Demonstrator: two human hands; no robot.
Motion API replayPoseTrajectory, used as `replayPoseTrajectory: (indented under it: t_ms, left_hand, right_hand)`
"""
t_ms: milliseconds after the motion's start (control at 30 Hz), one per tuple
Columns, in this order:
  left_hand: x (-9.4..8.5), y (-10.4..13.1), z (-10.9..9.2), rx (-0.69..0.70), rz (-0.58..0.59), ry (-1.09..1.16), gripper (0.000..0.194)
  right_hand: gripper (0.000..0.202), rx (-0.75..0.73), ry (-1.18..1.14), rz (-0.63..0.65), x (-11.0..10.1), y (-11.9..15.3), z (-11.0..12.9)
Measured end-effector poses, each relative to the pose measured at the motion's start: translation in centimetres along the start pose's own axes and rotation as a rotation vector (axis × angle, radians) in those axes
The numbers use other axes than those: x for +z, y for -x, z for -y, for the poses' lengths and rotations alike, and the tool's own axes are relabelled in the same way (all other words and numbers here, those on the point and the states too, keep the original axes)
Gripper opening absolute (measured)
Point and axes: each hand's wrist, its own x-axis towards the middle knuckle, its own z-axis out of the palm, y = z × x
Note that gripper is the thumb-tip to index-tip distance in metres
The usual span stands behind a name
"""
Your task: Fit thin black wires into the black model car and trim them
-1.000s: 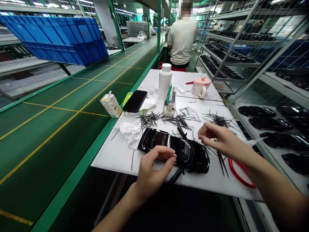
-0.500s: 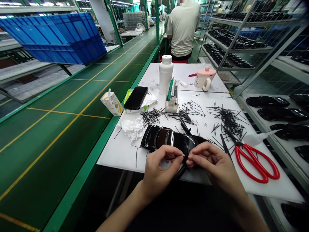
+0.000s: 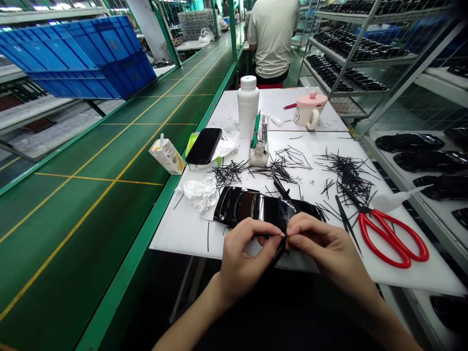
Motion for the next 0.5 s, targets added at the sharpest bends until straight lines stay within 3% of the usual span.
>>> replayPoseTrajectory:
  t_ms: [500]
  left_hand:
    - [0.38, 0.08, -0.13, 0.043, 0.021, -0.043, 0.007]
  right_hand:
    - [0.005, -0.035, 0.059, -0.024, 0.04, 0.49, 0.03]
